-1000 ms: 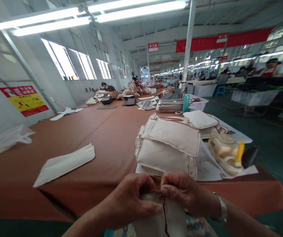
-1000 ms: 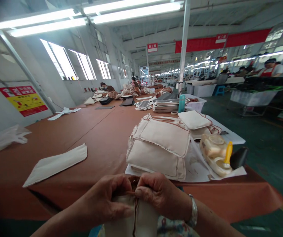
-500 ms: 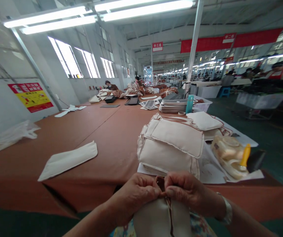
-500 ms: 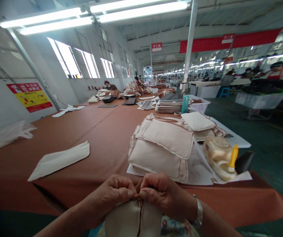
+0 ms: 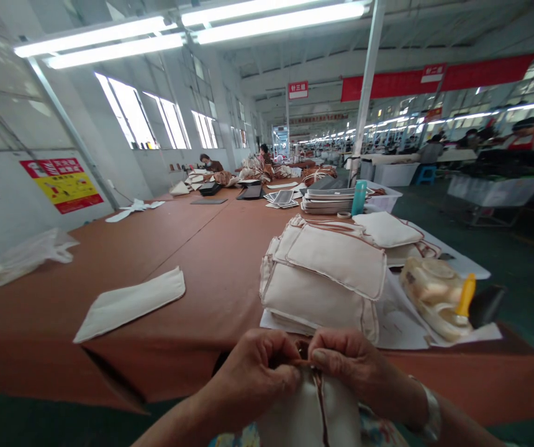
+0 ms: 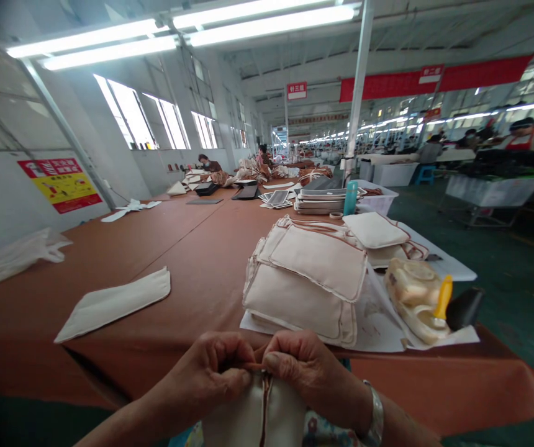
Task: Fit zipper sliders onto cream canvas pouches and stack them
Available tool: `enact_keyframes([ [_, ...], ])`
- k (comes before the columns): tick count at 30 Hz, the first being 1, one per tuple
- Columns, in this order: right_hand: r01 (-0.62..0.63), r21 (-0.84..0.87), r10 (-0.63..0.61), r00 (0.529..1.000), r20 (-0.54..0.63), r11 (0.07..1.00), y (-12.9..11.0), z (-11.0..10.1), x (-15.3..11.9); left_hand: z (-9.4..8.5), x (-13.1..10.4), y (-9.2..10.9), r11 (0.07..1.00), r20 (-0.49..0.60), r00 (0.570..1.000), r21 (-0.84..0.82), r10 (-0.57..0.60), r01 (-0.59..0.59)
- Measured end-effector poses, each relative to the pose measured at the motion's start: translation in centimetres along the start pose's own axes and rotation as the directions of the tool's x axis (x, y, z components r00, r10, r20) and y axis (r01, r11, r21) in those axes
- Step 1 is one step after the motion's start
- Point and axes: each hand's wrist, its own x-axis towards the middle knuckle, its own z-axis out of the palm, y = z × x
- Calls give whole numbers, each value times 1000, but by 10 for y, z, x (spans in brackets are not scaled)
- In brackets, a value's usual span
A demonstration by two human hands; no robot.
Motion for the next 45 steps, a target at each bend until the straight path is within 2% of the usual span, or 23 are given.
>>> enact_keyframes([
  [2, -20, 21, 20, 999, -31, 1000, 3, 3, 0, 6, -1, 1, 997, -103, 994, 65, 40, -34],
  [4, -14, 36, 16, 998, -66, 999, 6, 6, 0, 11, -1, 0, 985, -174, 976, 133, 131, -109],
  [8, 22, -25, -25, 992, -125, 999, 12, 14, -1, 14, -2, -10, 911, -230, 907, 304, 353, -277],
  [10, 14, -83, -28, 986, -163, 996, 15, 19, -2, 14, -3, -15, 858, -199, 878, 384, 436, -340],
  [14, -55, -109, 27, 969, -245, 993, 17, 24, 0, 12, -4, -20, 731, -87, 859, 571, 505, -372],
  [18, -38, -41, 27, 970, -241, 998, 17, 25, 3, 12, -4, -19, 447, 23, 793, 816, 609, -367],
  [23, -69, -93, 43, 965, -258, 993, 19, 27, 5, 14, -5, -21, 167, 164, 728, 918, 666, -360],
  [25, -75, -143, 34, 962, -269, 987, 20, 29, 5, 15, -5, -21, 108, 196, 727, 931, 658, -349],
  [27, -78, -176, 27, 961, -277, 981, 20, 30, 5, 15, -5, -20, 93, 205, 758, 939, 620, -330],
  [32, -44, -278, -18, 976, -217, 960, 13, 30, 5, 16, -3, -18, 113, 211, 833, 945, 512, -308],
  [37, 31, -427, -23, 999, 23, 904, 3, 19, 2, 23, -1, -33, 244, 191, 860, 909, 474, -337],
  [39, 20, -430, 14, 997, 75, 903, 2, 14, 1, 26, -1, -38, 367, 132, 858, 864, 496, -345],
  [41, -18, -400, 62, 994, 95, 916, 4, 9, -2, 27, -3, -36, 586, 19, 892, 747, 452, -313],
  [43, -76, -287, 116, 985, 125, 955, 9, 4, -6, 25, -4, -29, 815, -52, 954, 534, 296, -223],
  [45, -150, -93, 164, 973, 160, 984, 14, 2, -9, 21, -6, -21, 944, -24, 992, 312, 124, -110],
])
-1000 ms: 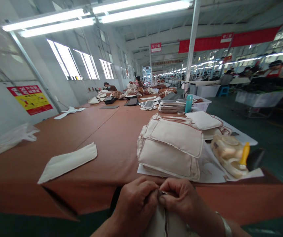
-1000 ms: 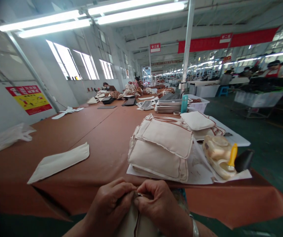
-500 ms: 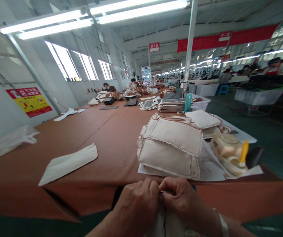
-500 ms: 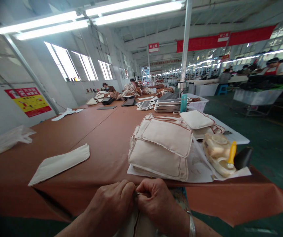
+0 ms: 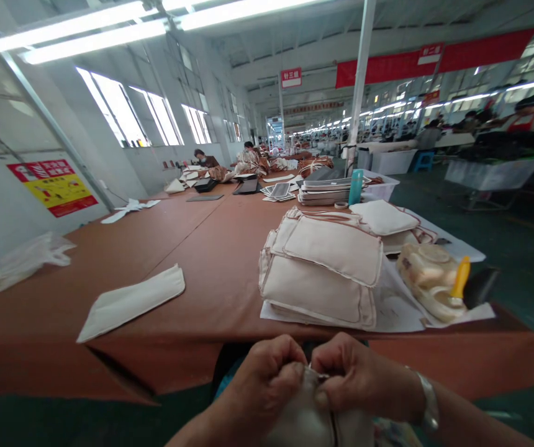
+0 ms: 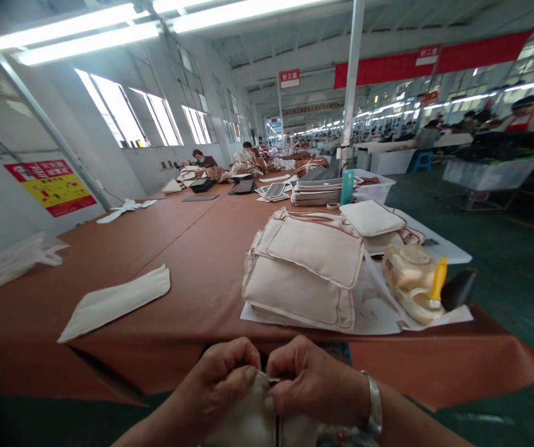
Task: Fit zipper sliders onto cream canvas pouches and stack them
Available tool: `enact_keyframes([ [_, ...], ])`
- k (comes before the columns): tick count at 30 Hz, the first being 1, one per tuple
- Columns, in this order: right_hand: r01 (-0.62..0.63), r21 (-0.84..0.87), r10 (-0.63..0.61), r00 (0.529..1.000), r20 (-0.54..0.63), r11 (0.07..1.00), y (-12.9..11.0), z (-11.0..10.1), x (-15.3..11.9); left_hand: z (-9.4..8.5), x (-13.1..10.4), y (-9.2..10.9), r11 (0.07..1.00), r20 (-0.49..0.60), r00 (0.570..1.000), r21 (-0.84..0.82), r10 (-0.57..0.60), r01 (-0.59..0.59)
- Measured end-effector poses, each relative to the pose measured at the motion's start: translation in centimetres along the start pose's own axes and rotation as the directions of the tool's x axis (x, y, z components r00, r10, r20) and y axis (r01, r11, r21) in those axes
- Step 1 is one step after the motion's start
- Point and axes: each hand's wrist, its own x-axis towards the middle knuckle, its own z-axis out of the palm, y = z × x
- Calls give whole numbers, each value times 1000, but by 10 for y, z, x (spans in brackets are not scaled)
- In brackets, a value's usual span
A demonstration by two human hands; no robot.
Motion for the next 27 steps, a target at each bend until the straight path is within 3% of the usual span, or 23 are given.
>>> enact_keyframes([
  [4, 44, 246, -24, 996, -86, 968, 6, 4, -4, -12, 2, 6, 963, 116, 987, -236, -108, 133],
  [9, 177, 327, -102, 967, -234, 928, 5, 14, -6, -16, 2, 8, 946, 94, 993, -310, -66, 92],
  [13, 203, 275, -107, 939, -326, 940, 5, 18, -6, -16, 3, 11, 954, 56, 998, -294, -39, 54],
  [15, 188, 200, -107, 927, -359, 961, 5, 19, -6, -14, 4, 10, 939, 88, 994, -332, -64, 90],
  [20, 207, 80, -169, 926, -337, 975, 5, 17, -9, -9, 8, 1, 728, 339, 916, -569, -217, 383],
  [27, 271, 139, -224, 932, -284, 953, 9, 16, -9, -9, 8, -7, 607, 363, 899, -665, -246, 434],
])
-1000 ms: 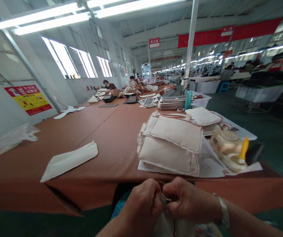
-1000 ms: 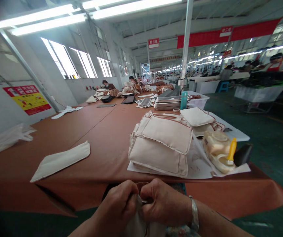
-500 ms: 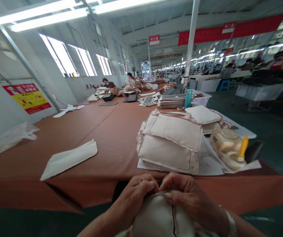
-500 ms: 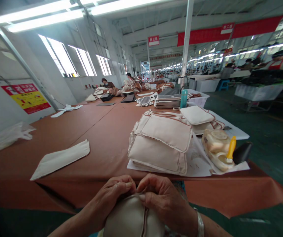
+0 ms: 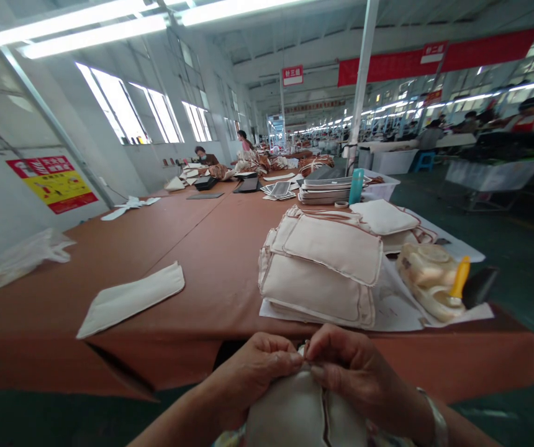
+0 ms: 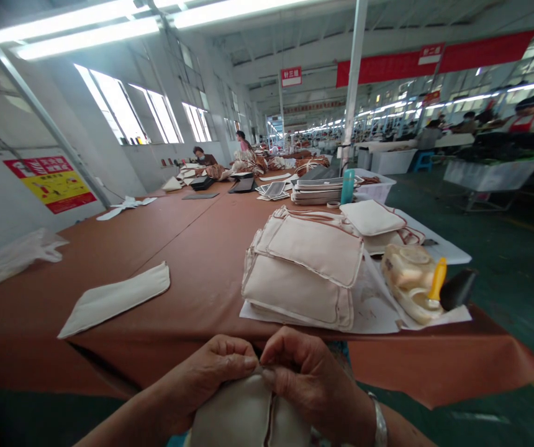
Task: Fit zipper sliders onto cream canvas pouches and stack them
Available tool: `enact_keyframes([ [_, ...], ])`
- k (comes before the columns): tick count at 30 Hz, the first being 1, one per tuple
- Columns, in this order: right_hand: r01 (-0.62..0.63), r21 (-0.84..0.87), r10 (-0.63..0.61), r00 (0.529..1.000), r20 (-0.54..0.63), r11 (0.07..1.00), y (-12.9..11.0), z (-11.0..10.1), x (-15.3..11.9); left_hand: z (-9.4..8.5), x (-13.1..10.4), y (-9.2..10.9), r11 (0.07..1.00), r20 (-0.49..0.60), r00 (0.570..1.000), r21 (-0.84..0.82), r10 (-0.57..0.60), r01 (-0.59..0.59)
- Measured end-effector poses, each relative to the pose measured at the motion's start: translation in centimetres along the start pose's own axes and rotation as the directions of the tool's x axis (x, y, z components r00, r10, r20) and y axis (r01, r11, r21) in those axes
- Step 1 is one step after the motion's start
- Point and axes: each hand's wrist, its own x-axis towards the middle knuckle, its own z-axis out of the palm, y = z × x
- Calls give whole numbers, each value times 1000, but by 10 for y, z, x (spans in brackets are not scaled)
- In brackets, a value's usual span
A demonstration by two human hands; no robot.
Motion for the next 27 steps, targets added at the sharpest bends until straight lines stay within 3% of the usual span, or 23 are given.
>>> enact_keyframes([
  [5, 118, -55, -116, 993, 30, 991, -4, 0, 2, 4, -3, -2, 1000, 26, 1000, 17, -14, 14],
  [9, 215, -145, -202, 975, 97, 966, -7, -2, 1, 7, -1, -4, 988, -33, 994, 112, 108, -104],
  [12, 112, -97, -101, 988, 113, 989, -9, -7, -2, 5, -2, -2, 942, -78, 977, 289, 200, -169],
  [15, -46, -48, 50, 994, 98, 998, -14, -13, -3, 6, -8, 9, 795, -66, 958, 576, 279, -192],
  [17, -66, -91, 74, 994, 83, 994, -21, -16, 0, 9, -14, 18, 689, -13, 942, 685, 335, -236],
  [20, -27, -232, 65, 985, 157, 972, -37, -15, 11, 14, -21, 29, 624, 47, 923, 724, 382, -295],
  [23, 73, -309, 11, 965, 261, 948, -51, -12, 19, 14, -24, 35, 691, 86, 941, 658, 326, -300],
  [27, 128, -340, -28, 958, 284, 932, -55, -9, 18, 10, -23, 40, 828, 144, 961, 488, 237, -277],
])
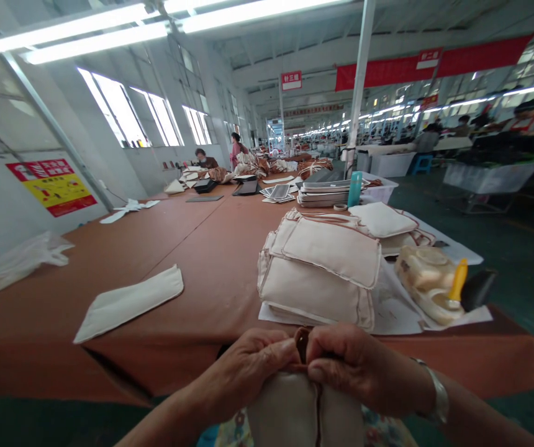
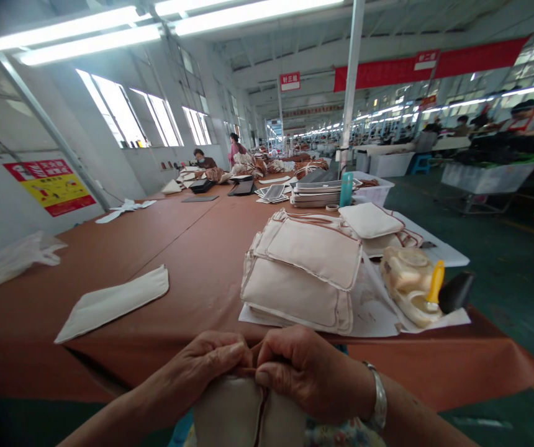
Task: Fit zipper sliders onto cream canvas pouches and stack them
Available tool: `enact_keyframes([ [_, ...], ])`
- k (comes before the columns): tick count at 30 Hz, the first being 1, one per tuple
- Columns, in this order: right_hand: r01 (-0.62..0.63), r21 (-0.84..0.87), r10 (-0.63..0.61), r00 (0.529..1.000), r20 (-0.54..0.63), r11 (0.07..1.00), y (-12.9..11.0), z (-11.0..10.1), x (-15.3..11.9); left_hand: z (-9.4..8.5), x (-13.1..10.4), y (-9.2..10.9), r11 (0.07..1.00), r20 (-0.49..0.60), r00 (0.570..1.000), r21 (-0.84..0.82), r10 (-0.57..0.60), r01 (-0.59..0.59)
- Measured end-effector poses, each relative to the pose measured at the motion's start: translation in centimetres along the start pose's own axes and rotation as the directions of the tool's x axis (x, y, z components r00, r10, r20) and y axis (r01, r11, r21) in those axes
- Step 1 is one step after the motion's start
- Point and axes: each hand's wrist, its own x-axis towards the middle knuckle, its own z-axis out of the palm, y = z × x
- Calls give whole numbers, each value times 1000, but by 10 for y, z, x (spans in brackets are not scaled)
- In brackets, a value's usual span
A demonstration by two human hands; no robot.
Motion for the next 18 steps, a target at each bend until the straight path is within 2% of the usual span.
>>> enact_keyframes([
  [3, 19, -32, -19, 1000, -12, 999, 2, 0, -3, -4, 2, 3, 1000, -6, 1000, 17, 2, -2],
  [7, 42, -53, -44, 999, -32, 998, 2, 1, -4, -2, 4, 6, 996, 75, 995, -61, -67, 72],
  [9, 49, -81, -53, 997, -55, 995, 2, 3, -4, 1, 5, 3, 988, 113, 989, -104, -100, 112],
  [12, 58, -104, -68, 994, -91, 993, 8, 7, -2, 7, 5, -5, 984, 118, 989, -141, -93, 110],
  [15, 29, -27, -32, 993, -117, 999, 19, 3, 0, 10, 3, -13, 988, 49, 998, -148, -44, 51],
  [17, -18, -20, 14, 983, -184, 1000, 23, -8, 0, 11, 0, -17, 999, -66, 998, -33, 8, -10],
  [18, -45, -53, 30, 966, -258, 998, 22, -14, 0, 11, -2, -17, 997, -121, 991, 57, 56, -49],
])
